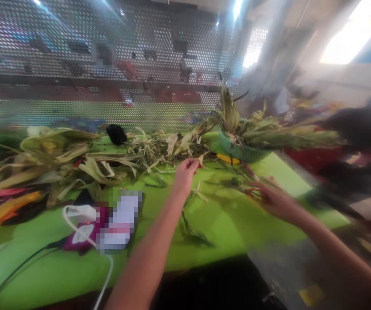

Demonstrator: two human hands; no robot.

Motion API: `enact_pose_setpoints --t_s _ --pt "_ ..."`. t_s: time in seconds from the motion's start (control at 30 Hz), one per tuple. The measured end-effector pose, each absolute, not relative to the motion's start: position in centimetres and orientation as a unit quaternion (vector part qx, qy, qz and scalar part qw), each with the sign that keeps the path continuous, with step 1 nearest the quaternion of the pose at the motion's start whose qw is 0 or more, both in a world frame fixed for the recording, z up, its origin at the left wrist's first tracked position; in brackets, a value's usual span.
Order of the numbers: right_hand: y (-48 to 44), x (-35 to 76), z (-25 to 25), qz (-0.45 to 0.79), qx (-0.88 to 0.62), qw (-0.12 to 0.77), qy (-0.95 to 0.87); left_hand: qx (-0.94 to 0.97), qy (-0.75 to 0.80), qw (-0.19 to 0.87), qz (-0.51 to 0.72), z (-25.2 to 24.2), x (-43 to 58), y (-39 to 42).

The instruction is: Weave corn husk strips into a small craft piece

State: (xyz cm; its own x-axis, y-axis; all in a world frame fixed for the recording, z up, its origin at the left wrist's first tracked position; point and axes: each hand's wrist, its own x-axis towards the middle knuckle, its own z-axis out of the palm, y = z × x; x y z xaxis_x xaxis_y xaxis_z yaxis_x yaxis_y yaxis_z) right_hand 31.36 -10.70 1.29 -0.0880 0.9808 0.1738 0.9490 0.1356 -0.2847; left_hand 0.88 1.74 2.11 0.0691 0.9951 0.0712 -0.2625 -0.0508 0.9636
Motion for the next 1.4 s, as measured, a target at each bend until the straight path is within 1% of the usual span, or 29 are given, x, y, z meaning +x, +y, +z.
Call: enact_pose_setpoints --t_s 0.17,0.27,0.33,0.53,0.67,0.83,1.2,1.4 --pt "-10.1 29.9 2.0 0.195 -0.602 0.206 -0.746 0.455 0.390 0.578 0.554 2.2 0.9 1.7" --pt "-9.0 27.6 2.4 0.233 -0.585 0.237 -0.740 0.462 0.388 0.577 0.551 2.1 1.0 1.6" --pt "-8.4 26.1 3.1 0.227 -0.584 0.233 -0.743 0.464 0.388 0.575 0.551 2.1 1.0 1.6" --pt "-7.9 23.5 5.4 0.201 -0.589 0.183 -0.761 0.451 0.386 0.582 0.557 2.6 1.1 1.4" --pt "-7.4 22.5 5.7 0.195 -0.577 0.191 -0.770 0.463 0.380 0.576 0.557 2.6 1.2 1.2" --pt "-6.4 21.7 5.6 0.193 -0.579 0.173 -0.773 0.494 0.362 0.561 0.557 2.4 1.5 1.2" --pt "-5.2 21.3 4.8 0.197 -0.562 0.209 -0.776 0.504 0.352 0.572 0.542 1.7 1.6 1.3" --pt "-4.9 21.1 4.2 0.185 -0.581 0.229 -0.759 0.483 0.362 0.592 0.534 1.5 1.8 1.4"
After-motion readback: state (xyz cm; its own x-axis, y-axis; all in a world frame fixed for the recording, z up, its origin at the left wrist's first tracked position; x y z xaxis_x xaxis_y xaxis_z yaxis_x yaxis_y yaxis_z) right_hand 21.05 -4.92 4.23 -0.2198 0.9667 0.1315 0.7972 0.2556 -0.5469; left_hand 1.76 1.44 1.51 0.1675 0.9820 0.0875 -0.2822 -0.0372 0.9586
